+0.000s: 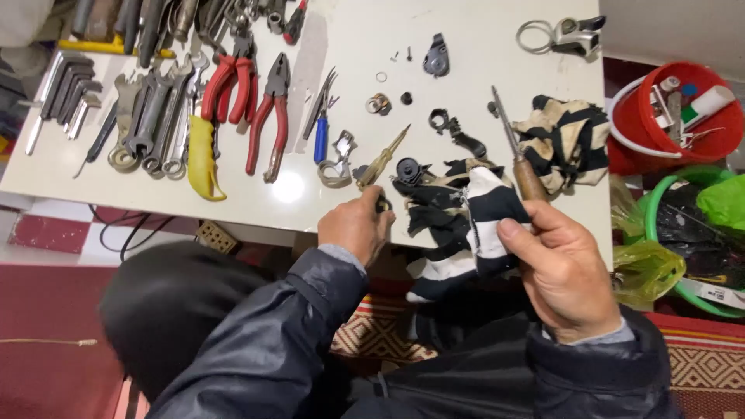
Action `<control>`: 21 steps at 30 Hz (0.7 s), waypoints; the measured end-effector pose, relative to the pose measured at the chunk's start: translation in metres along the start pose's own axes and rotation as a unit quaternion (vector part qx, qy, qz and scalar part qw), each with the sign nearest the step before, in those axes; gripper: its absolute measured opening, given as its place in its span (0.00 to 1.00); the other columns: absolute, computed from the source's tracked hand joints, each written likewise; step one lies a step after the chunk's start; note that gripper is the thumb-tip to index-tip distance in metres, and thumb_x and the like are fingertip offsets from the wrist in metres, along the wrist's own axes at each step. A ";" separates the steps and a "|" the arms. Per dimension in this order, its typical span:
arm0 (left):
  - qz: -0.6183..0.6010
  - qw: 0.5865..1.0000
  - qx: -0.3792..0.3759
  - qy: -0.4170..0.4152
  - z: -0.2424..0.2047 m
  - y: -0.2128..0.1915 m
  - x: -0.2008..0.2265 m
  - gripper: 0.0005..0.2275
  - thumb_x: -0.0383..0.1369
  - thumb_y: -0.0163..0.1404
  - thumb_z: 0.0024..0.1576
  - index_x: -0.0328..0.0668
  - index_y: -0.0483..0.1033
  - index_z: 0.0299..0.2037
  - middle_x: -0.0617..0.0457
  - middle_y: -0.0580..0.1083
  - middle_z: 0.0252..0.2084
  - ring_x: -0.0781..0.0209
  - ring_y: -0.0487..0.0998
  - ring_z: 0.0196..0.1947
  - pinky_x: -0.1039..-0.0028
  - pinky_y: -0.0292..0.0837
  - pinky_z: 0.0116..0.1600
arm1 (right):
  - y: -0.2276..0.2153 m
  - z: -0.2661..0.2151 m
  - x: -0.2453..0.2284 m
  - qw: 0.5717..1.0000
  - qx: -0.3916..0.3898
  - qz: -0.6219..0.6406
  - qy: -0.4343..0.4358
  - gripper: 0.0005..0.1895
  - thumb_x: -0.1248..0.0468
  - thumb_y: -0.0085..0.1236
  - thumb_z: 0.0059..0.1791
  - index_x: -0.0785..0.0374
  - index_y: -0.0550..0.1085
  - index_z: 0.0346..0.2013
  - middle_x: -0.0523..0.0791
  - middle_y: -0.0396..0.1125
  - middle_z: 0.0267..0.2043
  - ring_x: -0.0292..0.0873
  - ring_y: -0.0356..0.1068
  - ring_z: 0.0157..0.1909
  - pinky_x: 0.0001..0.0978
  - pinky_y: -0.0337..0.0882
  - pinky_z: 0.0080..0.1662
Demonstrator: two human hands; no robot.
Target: Cleaning and reassembling internal bicycle gear components on a workbench.
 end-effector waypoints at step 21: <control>-0.292 0.947 0.129 0.043 -0.011 -0.095 0.061 0.09 0.42 0.56 0.54 0.49 0.77 0.36 0.58 0.81 0.32 0.61 0.82 0.33 0.70 0.76 0.42 | 0.020 0.016 -0.021 0.988 -0.005 -0.153 0.014 0.16 0.70 0.54 0.51 0.66 0.76 0.54 0.47 0.75 0.49 0.40 0.72 0.45 0.29 0.75 0.49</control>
Point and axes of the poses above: each hand's wrist, its own z-axis towards the middle knuckle, its own y-axis out of the palm, x = y × z, the point moved 6 cm from there along z, towards the middle knuckle
